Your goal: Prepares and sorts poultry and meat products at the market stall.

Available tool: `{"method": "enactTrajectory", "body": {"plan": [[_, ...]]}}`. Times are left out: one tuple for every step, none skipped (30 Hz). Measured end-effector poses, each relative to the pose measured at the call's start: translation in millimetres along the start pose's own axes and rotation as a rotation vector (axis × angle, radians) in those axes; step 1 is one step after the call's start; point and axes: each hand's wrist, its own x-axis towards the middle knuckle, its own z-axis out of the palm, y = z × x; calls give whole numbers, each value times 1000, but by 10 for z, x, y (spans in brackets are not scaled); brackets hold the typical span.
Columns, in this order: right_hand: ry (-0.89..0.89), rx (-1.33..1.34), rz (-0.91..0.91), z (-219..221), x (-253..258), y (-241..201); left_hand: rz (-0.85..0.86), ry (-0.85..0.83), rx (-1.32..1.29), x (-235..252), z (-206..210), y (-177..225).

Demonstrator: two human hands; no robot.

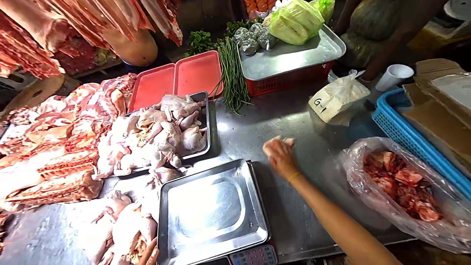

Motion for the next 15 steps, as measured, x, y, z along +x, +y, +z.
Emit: {"method": "enactTrajectory", "body": {"plan": [[-23,22,-70,10,-258,-32,-3,-30,-48,68,-13,-45],[-6,22,-96,-52,-469,10,-9,-50,-92,134,-13,-68],[25,-2,-48,-175,-619,102,-24,-56,-138,177,3,-77],[75,-40,57,-296,-730,213,-39,-75,-176,207,-12,-87],[133,-83,180,-391,-807,287,-49,-108,-199,245,-42,-99],[194,-135,266,-441,-864,305,-53,-139,-221,290,-53,-120],[206,-153,303,-455,-970,235,-53,-161,-240,310,-50,-139],[176,-132,300,-443,-1143,83,-46,-182,-250,314,-51,-158],[139,-98,265,-412,-1351,-96,-37,-192,-269,309,-46,-185],[127,-67,215,-371,-1580,-258,-39,-182,-291,292,-28,-230],[129,-23,190,-350,-1813,-402,-47,-154,-316,260,1,-284],[136,60,211,-365,-2001,-540,-53,-131,-331,225,31,-325],[119,191,287,-428,-2130,-675,-53,-110,-346,198,58,-368],[57,375,398,-533,-2217,-795,-53,-97,-366,170,87,-405],[-26,593,497,-623,-2280,-894,-48,-93,-383,143,106,-418]]}}
